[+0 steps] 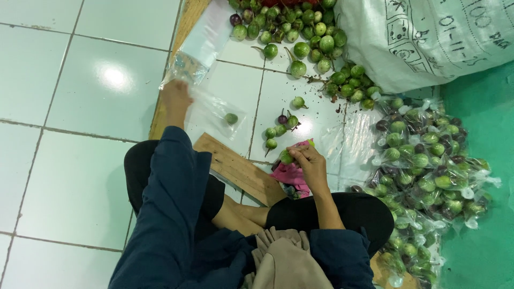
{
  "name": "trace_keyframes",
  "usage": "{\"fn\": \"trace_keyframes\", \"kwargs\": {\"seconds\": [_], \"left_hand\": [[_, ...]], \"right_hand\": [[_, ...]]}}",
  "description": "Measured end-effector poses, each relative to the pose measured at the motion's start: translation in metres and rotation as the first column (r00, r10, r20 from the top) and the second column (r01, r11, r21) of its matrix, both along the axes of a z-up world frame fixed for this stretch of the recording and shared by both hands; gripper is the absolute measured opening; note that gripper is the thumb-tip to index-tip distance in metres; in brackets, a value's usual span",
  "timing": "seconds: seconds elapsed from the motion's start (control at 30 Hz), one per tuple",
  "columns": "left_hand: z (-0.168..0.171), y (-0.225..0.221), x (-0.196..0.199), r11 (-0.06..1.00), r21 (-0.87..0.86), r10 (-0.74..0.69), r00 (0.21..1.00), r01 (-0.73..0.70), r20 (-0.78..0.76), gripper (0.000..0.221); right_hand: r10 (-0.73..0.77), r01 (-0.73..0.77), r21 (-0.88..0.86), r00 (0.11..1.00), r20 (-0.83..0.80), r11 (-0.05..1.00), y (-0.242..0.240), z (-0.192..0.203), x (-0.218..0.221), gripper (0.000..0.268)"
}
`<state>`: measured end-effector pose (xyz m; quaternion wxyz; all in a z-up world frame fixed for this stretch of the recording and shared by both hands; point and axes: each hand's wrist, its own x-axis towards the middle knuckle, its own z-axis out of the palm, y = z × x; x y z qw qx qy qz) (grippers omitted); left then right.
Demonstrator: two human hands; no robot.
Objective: The person picks up green eggplants from the floor, wipes them with a cloth, and places them into plastic bags.
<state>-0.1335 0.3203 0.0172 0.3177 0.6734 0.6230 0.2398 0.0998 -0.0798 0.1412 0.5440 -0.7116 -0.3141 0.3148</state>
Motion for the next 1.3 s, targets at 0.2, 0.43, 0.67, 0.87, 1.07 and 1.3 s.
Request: {"fn": "trace_keyframes", "kwargs": {"seconds": [0.2, 0.43, 0.67, 0.87, 1.07, 1.3], "left_hand": [[0.134, -0.111, 0.064, 0.683, 0.445, -0.651, 0.759, 0.579, 0.012, 0.018], [0.136, -0.187, 0.089, 0.238, 0.622, -0.736, 0.556, 0.746, -0.386, 0.01], [0.133, -0.229, 0.092, 0.132, 0.58, -0.822, 0.416, 0.804, -0.39, 0.009], [0.15, -0.245, 0.09, 0.091, 0.602, -0.84, 0.386, 0.794, -0.382, 0.011], [0.155, -0.241, 0.088, 0.115, 0.57, -0.845, 0.382, 0.814, -0.374, 0.009], [0.183, -0.209, 0.061, 0.314, 0.518, -0.828, 0.497, 0.796, -0.26, 0.012]], "right_hand": [[-0.189, 0.21, 0.166, 0.973, -0.137, 0.963, -0.001, 0.006, 0.002, 0.009], [-0.349, 0.452, 0.399, 0.886, -0.307, 0.798, 0.006, -0.003, 0.013, 0.004], [-0.369, 0.359, 0.548, 0.924, -0.097, 0.755, 0.022, 0.018, -0.016, 0.007], [-0.367, 0.21, 0.5, 0.9, 0.237, 0.84, 0.032, 0.035, -0.019, 0.007], [-0.241, 0.065, 0.42, 0.892, 0.381, 0.905, 0.025, 0.037, -0.017, 0.014], [-0.4, 0.312, 0.336, 0.886, 0.235, 0.889, 0.003, 0.01, 0.027, 0.016]]}}
